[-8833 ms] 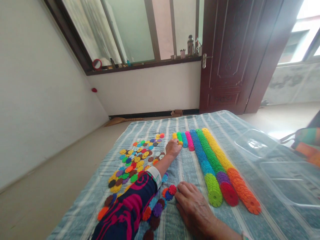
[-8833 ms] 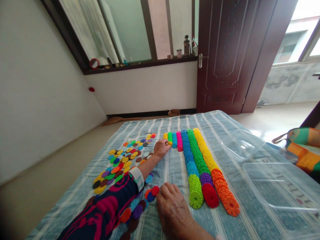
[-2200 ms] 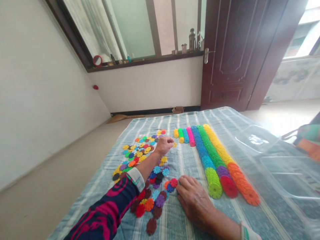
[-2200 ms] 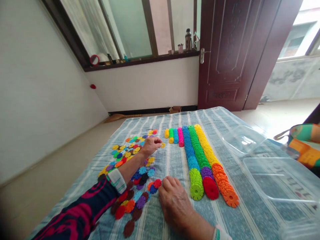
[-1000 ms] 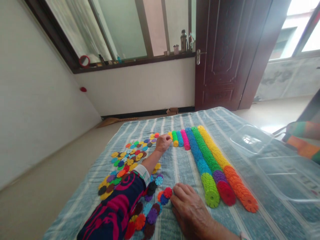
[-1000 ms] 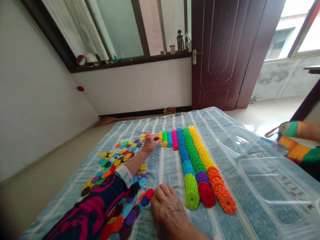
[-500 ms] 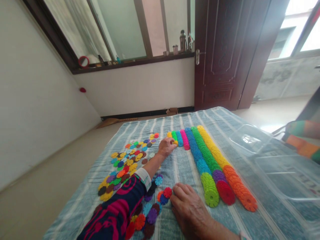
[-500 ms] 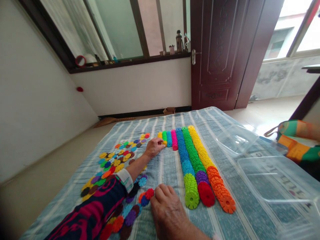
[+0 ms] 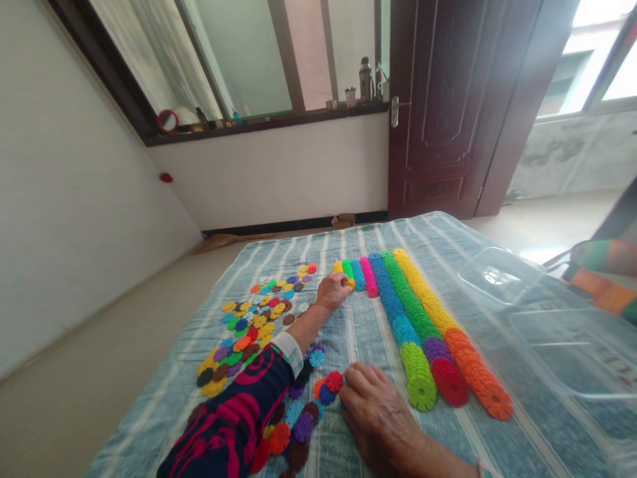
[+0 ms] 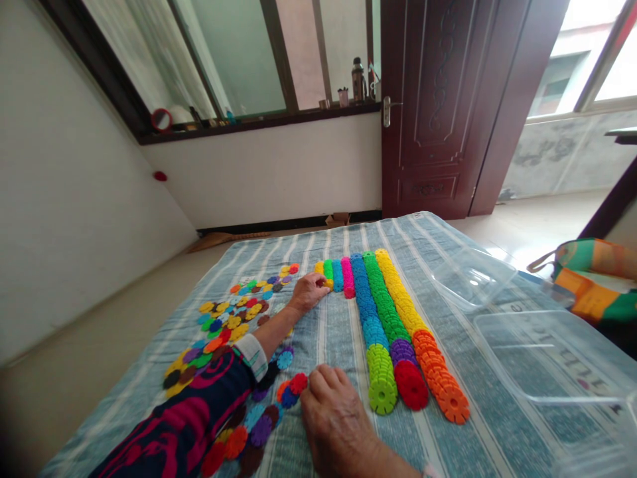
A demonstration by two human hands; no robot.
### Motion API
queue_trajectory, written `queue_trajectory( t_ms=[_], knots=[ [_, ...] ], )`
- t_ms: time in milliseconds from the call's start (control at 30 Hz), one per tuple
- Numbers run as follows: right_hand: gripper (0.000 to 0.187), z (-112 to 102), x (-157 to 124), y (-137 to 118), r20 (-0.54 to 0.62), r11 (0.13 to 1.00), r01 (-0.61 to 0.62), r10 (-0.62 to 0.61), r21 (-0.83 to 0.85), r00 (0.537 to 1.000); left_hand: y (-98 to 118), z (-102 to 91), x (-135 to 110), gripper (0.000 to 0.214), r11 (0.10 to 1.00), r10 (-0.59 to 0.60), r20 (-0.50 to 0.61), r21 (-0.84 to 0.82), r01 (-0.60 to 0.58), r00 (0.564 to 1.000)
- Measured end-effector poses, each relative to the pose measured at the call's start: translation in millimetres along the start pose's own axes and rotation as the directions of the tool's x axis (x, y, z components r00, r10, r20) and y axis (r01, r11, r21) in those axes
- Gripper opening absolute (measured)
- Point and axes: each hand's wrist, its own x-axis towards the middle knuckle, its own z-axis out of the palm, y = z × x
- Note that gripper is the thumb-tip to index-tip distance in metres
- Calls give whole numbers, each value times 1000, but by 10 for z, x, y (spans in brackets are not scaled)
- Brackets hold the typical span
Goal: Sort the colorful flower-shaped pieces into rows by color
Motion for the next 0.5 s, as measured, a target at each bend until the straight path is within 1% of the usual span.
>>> queue_trajectory(
  t_ms=[167,333,500],
  knots=[
    [16,10,2,12,6,1000,0,0,3,1000,9,-10,-5,11,1000,0,-7,-7,0,1000],
    [16,-16,14,5,21,1000,-3,3,8,1000,19,-15,-13,10,1000,-9,-13,-23,8,1000],
    [17,-36,16,-10,9,1000,7,-6,-6,1000,18,-21,-30,7,999,-21,-13,-47,21,1000]
  ],
)
